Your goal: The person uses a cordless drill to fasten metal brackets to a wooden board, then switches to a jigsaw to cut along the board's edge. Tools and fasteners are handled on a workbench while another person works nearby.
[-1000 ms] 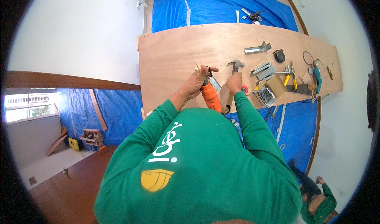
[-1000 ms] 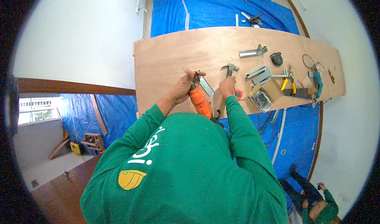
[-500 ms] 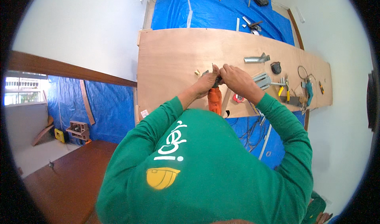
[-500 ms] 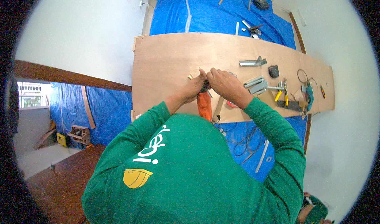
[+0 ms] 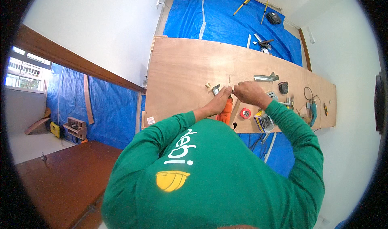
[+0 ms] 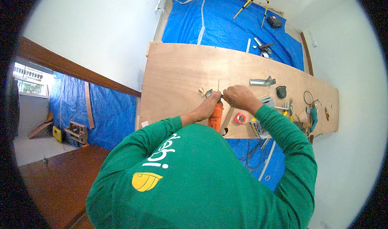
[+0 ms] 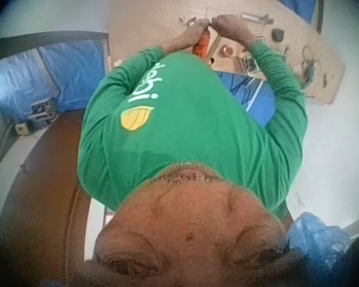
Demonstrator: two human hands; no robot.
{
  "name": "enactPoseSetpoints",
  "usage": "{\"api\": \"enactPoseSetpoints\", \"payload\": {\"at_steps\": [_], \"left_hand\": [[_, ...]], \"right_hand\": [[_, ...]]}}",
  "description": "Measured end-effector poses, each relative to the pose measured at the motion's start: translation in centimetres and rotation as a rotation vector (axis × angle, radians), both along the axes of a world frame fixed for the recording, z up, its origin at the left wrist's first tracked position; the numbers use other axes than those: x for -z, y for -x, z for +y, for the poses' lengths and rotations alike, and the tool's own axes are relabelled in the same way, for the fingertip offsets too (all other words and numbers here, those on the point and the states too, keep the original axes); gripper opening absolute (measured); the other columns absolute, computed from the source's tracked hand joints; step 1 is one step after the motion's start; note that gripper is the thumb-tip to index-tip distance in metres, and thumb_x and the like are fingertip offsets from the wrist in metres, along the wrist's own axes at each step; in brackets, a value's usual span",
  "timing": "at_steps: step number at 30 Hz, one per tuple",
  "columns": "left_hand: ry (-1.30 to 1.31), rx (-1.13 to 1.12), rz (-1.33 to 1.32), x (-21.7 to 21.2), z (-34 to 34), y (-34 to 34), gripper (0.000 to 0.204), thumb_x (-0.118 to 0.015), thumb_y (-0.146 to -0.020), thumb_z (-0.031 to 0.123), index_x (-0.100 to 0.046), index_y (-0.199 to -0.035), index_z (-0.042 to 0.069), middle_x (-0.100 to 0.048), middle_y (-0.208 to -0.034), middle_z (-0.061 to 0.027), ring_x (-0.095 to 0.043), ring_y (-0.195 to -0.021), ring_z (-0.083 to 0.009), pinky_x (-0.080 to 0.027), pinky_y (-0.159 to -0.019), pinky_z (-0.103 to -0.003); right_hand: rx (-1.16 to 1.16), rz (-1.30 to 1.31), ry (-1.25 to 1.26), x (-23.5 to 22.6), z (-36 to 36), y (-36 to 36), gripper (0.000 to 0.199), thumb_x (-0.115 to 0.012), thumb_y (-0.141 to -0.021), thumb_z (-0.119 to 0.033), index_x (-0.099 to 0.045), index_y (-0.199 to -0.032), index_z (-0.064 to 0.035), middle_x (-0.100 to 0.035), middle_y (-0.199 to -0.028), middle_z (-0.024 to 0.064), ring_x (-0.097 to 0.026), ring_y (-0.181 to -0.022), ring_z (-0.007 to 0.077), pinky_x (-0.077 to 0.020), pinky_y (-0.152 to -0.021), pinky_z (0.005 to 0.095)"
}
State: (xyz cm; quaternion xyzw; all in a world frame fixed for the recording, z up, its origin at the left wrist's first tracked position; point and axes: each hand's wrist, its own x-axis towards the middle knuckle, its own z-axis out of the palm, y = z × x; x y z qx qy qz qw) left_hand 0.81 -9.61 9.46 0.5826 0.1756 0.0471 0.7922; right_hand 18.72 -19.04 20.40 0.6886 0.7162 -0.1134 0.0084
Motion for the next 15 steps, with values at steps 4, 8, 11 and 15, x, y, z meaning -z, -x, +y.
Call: {"api": "enactPoseSetpoints", "payload": {"at_steps": [4,8,11,15], "left_hand": [[0.028,-0.071,0.053,0.8,0.7,-0.4,0.053,-0.035,-0.117,0.054,-0.054,-0.121,0.004,-0.061,-0.103,-0.0098,-0.065,-0.084,-0.016,-0.058,-0.079,-0.036],[0.078,-0.087,0.131,0.1,1.5,0.4,0.053,-0.034,-0.117,0.054,-0.055,-0.12,0.005,-0.06,-0.107,-0.01,-0.064,-0.089,-0.0168,-0.057,-0.085,-0.036],[-0.052,-0.111,0.107,-0.5,2.1,1.0,0.054,-0.031,-0.118,0.054,-0.055,-0.119,0.006,-0.059,-0.108,-0.009,-0.059,-0.101,-0.0174,-0.05,-0.097,-0.037],[0.095,-0.016,0.071,-0.3,2.4,0.9,0.052,-0.03,-0.118,0.053,-0.054,-0.117,0.006,-0.059,-0.108,-0.0084,-0.058,-0.102,-0.0174,-0.05,-0.098,-0.037]], "right_hand": [[0.104,-0.087,-0.166,3.7,-0.9,2.3,0.016,-0.065,-0.098,-0.019,-0.063,-0.09,-0.0056,-0.068,-0.077,0.0153,-0.073,-0.074,0.0356,-0.06,-0.067,0.0463],[0.289,-0.082,-0.223,6.1,-0.4,4.7,0.012,-0.066,-0.095,-0.016,-0.061,-0.093,-0.0046,-0.069,-0.085,0.0156,-0.074,-0.077,0.0352,-0.0605,-0.067,0.0446],[0.369,0.139,-0.194,6.0,-0.5,4.9,0.018,-0.067,-0.097,-0.017,-0.059,-0.1,-0.001,-0.068,-0.092,0.0188,-0.072,-0.084,0.0365,-0.0588,-0.075,0.0446],[0.539,0.895,-0.018,4.3,-2.0,4.0,0.036,-0.067,-0.104,-0.036,-0.054,-0.096,-0.0034,-0.056,-0.084,0.0084,-0.056,-0.073,0.0217,-0.0484,-0.068,0.0385]]}}
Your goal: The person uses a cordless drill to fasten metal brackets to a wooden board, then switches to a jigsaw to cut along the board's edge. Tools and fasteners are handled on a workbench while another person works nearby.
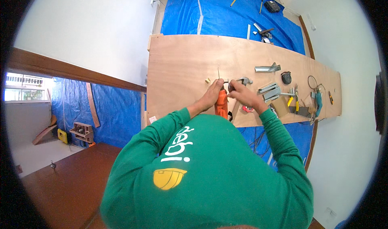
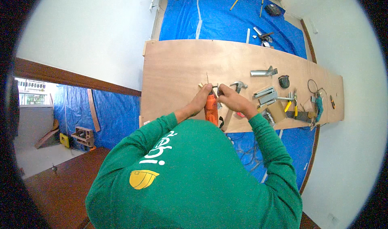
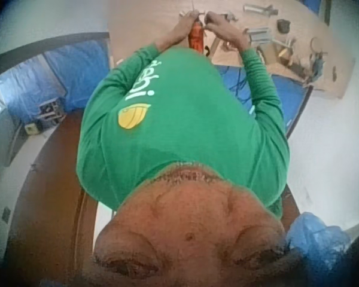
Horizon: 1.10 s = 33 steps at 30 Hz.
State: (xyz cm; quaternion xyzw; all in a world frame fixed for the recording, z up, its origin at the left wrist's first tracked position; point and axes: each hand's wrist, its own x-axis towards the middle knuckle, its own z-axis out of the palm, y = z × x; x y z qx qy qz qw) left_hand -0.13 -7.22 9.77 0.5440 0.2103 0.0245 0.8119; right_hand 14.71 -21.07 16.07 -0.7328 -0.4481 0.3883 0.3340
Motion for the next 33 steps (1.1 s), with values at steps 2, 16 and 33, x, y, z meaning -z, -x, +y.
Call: {"api": "enactPoseSetpoints", "payload": {"at_steps": [2,16,33], "left_hand": [[-0.024,0.031,-0.035,0.1,0.0,-0.3,0.052,-0.03,-0.118,0.053,-0.054,-0.117,0.006,-0.059,-0.108,-0.0082,-0.058,-0.101,-0.0173,-0.05,-0.097,-0.037],[0.011,0.256,-0.115,0.0,0.2,-0.4,0.061,-0.028,-0.115,0.064,-0.05,-0.127,0.008,-0.059,-0.115,-0.0076,-0.062,-0.107,-0.0169,-0.052,-0.097,-0.035],[0.363,0.338,-0.179,-1.0,1.3,2.8,0.049,-0.051,-0.115,0.043,-0.051,-0.151,0.008,-0.063,-0.139,-0.005,-0.059,-0.129,-0.0172,-0.051,-0.108,-0.037]], "right_hand": [[0.226,0.559,0.116,-0.6,-0.5,-0.3,0.042,-0.061,-0.108,-0.046,-0.055,-0.092,-0.0075,-0.052,-0.081,0.0044,-0.051,-0.07,0.0182,-0.0442,-0.065,0.0357],[0.29,0.271,0.008,-0.3,-1.7,1.6,0.051,-0.049,-0.116,-0.044,-0.067,-0.094,-0.0019,-0.059,-0.081,0.0014,-0.055,-0.081,0.0124,-0.0467,-0.075,0.0312],[0.629,0.513,0.055,-3.8,-2.0,4.8,0.046,-0.052,-0.108,-0.04,-0.067,-0.078,-0.0077,-0.046,-0.064,-0.0051,-0.042,-0.059,0.008,-0.0338,-0.054,0.0277]]}}
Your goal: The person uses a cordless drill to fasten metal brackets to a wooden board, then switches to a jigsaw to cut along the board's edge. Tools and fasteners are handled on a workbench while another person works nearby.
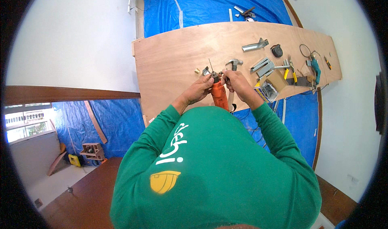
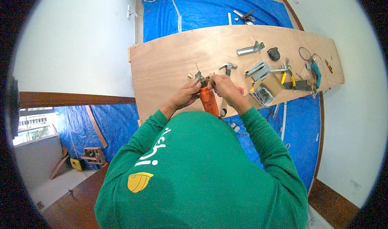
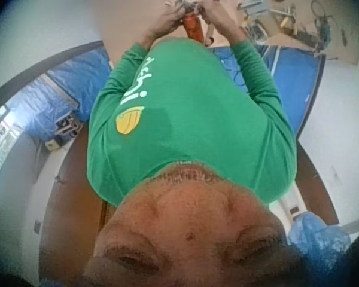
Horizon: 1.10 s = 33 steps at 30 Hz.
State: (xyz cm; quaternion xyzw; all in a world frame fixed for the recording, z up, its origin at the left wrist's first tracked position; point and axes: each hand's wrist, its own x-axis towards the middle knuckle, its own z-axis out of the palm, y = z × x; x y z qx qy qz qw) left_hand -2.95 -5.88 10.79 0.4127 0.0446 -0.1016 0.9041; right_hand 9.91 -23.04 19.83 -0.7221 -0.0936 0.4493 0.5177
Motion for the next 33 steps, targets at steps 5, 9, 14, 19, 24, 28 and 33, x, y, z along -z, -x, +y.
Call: {"api": "enactPoseSetpoints", "payload": {"at_steps": [5,9,14,19,24,28,33], "left_hand": [[-0.06,0.021,-0.009,0.3,-0.1,-0.5,0.047,-0.054,-0.115,0.041,-0.053,-0.149,0.01,-0.062,-0.14,-0.0018,-0.058,-0.127,-0.0142,-0.051,-0.106,-0.035],[-0.157,0.048,-0.025,0.5,-0.6,-1.2,0.048,-0.06,-0.112,0.044,-0.056,-0.146,0.01,-0.066,-0.131,0.0008,-0.061,-0.12,-0.0121,-0.052,-0.102,-0.035],[-0.203,0.06,-0.036,0.1,-1.2,-2.0,0.043,-0.068,-0.108,0.041,-0.06,-0.136,0.01,-0.068,-0.121,0.001,-0.063,-0.112,-0.0109,-0.053,-0.095,-0.034],[-0.268,0.11,-0.018,-0.5,-2.6,-2.8,0.033,-0.081,-0.1,0.03,-0.062,-0.118,0.01,-0.069,-0.111,0.0013,-0.064,-0.104,-0.0102,-0.053,-0.091,-0.03],[-0.27,0.132,-0.101,-1.1,-4.7,-3.3,0.037,-0.087,-0.095,0.029,-0.063,-0.112,0.008,-0.07,-0.106,-0.0003,-0.064,-0.1,-0.0099,-0.052,-0.09,-0.029],[-0.289,0.136,-0.076,-1.0,-5.4,-3.6,0.04,-0.089,-0.093,0.028,-0.064,-0.114,0.005,-0.075,-0.111,-0.0044,-0.068,-0.104,-0.0122,-0.054,-0.094,-0.03],[-0.34,0.161,-0.072,-0.5,-5.9,-3.7,0.032,-0.085,-0.095,0.021,-0.063,-0.113,0.006,-0.07,-0.106,-0.0009,-0.064,-0.1,-0.0095,-0.053,-0.089,-0.03]], "right_hand": [[-0.023,-0.187,0.003,0.3,0.1,1.1,0.053,-0.051,-0.11,-0.042,-0.067,-0.075,-0.006,-0.049,-0.065,-0.0019,-0.044,-0.06,0.01,-0.0362,-0.056,0.0298],[-0.035,-0.4,0.022,0.4,-0.5,1.9,0.058,-0.048,-0.112,-0.042,-0.064,-0.073,-0.0031,-0.054,-0.067,0.002,-0.049,-0.064,0.0141,-0.0414,-0.062,0.0342],[-0.01,-0.51,0.11,-0.2,-2.0,2.5,0.058,-0.046,-0.113,-0.04,-0.06,-0.072,-0.002,-0.056,-0.068,0.0033,-0.051,-0.067,0.0155,-0.0429,-0.065,0.0355],[0.088,-0.463,0.131,-0.1,-3.7,2.6,0.056,-0.05,-0.109,-0.039,-0.065,-0.075,0.0036,-0.065,-0.069,0.0149,-0.059,-0.066,0.0249,-0.0473,-0.067,0.0427],[0.163,-0.386,0.14,-0.2,-6.4,2.8,0.056,-0.048,-0.108,-0.039,-0.063,-0.072,0.0008,-0.061,-0.066,0.0134,-0.058,-0.064,0.0234,-0.0449,-0.064,0.0401],[0.235,-0.365,0.136,-0.5,-7.9,3.9,0.052,-0.047,-0.107,-0.037,-0.061,-0.07,-0.0031,-0.057,-0.065,0.0081,-0.054,-0.062,0.0193,-0.0408,-0.06,0.037],[0.184,-0.373,0.131,-0.8,-8.0,5.1,0.047,-0.05,-0.109,-0.038,-0.057,-0.072,-0.0096,-0.05,-0.064,-0.001,-0.045,-0.056,0.0119,-0.0337,-0.052,0.0304]]}}
